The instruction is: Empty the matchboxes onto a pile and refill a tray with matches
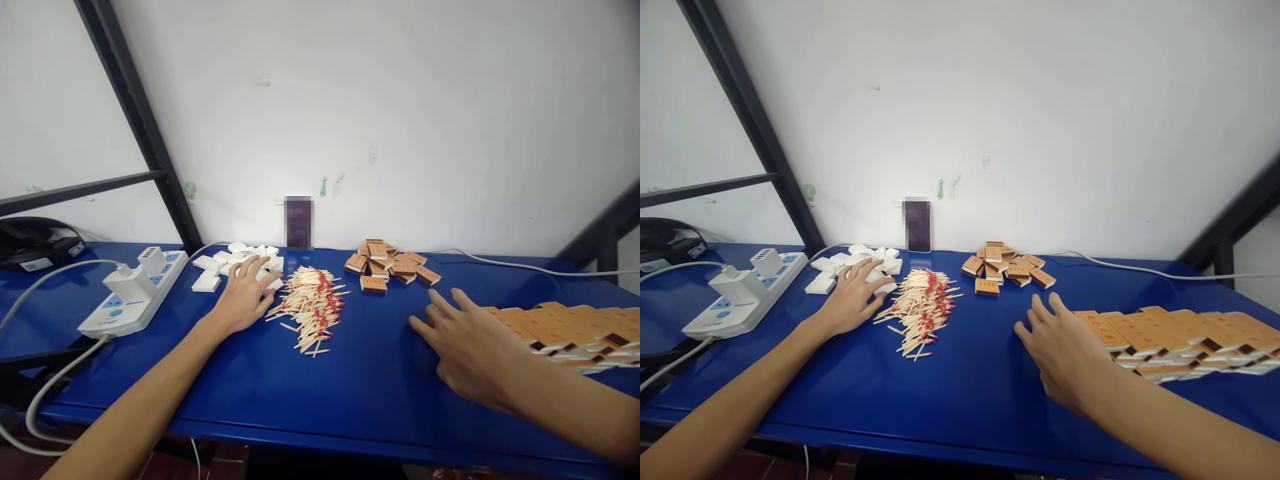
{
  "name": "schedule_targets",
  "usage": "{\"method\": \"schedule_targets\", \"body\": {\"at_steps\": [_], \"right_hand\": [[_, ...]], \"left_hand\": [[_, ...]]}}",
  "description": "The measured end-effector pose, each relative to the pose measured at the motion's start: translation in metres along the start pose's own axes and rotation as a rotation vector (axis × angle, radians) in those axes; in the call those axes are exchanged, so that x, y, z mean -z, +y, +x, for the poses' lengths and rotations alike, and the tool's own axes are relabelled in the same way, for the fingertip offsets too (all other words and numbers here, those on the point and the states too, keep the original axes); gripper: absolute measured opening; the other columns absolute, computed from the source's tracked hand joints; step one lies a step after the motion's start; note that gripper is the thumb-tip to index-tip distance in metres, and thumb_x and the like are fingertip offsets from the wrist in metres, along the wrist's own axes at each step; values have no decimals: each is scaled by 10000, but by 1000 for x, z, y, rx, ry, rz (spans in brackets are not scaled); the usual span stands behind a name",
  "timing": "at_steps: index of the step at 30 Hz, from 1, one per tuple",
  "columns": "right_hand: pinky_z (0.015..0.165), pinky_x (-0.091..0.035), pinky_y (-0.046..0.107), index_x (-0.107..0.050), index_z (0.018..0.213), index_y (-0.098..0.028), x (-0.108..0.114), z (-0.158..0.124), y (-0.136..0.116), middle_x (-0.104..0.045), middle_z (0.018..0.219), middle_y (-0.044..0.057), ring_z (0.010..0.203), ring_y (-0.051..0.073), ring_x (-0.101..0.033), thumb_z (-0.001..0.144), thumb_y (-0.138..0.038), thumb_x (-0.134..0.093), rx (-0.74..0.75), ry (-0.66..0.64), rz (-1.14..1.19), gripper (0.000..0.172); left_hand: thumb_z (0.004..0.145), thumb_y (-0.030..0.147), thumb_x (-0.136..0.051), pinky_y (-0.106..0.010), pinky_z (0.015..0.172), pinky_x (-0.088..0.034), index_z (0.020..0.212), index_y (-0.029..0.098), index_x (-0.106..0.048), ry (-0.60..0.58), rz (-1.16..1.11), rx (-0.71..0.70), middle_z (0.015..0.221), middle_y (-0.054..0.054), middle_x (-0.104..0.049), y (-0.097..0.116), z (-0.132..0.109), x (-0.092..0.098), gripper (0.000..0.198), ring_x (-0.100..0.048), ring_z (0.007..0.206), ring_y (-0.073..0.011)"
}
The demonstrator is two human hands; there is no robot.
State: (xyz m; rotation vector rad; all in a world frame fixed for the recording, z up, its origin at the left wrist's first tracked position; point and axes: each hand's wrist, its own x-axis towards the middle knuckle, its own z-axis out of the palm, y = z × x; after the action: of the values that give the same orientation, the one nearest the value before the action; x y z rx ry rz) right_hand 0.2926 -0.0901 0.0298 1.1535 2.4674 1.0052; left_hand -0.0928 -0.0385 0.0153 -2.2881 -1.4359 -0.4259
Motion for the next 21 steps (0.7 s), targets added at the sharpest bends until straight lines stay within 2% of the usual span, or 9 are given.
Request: {"method": "schedule_targets", "body": {"at_steps": [2,5,7,9,12,14,18,21], "right_hand": [[877,-400,527,-735,1024,-190,-8,2,2,-737,957,161,1035,382,-606,614,-311,-783,40,17,11,431],[762,-418,439,-727,953,-218,-7,9,4,-720,832,98,836,294,-635,650,-175,-753,25,46,37,307],[713,-403,404,-715,994,-236,-3,12,4,-711,810,81,784,270,-632,690,-147,-724,2,81,55,316],[691,-390,398,-708,1029,-243,-2,12,4,-711,817,84,771,276,-631,722,-180,-718,-27,97,64,313],[710,-387,429,-718,983,-229,-5,8,4,-712,804,105,787,312,-630,727,-263,-735,-48,64,70,259],[743,-384,447,-718,962,-224,-10,6,5,-713,782,108,801,317,-629,705,-228,-739,-27,50,82,257],[761,-373,427,-695,984,-231,-14,10,6,-708,808,83,825,295,-627,646,-82,-705,35,91,145,369],[715,-361,399,-677,941,-242,-7,17,3,-682,793,58,803,276,-616,698,-82,-657,38,151,255,292]], "left_hand": [[950,306,-446,-603,1064,-319,1251,300,-628,-38,12,-2,1474,-127,-443,-3,0,-4,351,-351,1394,-379],[951,294,-451,-618,1067,-316,1279,282,-616,-68,23,40,1464,-143,-461,-8,1,-10,368,-359,1396,-380],[953,286,-445,-622,1070,-315,1280,269,-618,-66,38,59,1459,-146,-472,-10,1,-12,371,-363,1397,-373],[953,277,-436,-627,1071,-316,1278,254,-622,-54,53,80,1452,-148,-482,-10,1,-14,374,-371,1394,-371],[941,255,-438,-627,1074,-325,1286,225,-619,-39,61,110,1441,-155,-498,-11,2,-14,391,-390,1383,-375],[927,237,-445,-622,1078,-329,1279,206,-624,-38,66,111,1440,-161,-500,-11,3,-13,396,-397,1379,-374],[901,191,-466,-613,1094,-320,1298,217,-614,-45,92,85,1460,-161,-479,-10,9,-9,425,-377,1397,-368],[871,152,-499,-621,1104,-303,1304,265,-617,-78,115,30,1489,-138,-454,-8,12,-6,463,-349,1415,-381]]}}
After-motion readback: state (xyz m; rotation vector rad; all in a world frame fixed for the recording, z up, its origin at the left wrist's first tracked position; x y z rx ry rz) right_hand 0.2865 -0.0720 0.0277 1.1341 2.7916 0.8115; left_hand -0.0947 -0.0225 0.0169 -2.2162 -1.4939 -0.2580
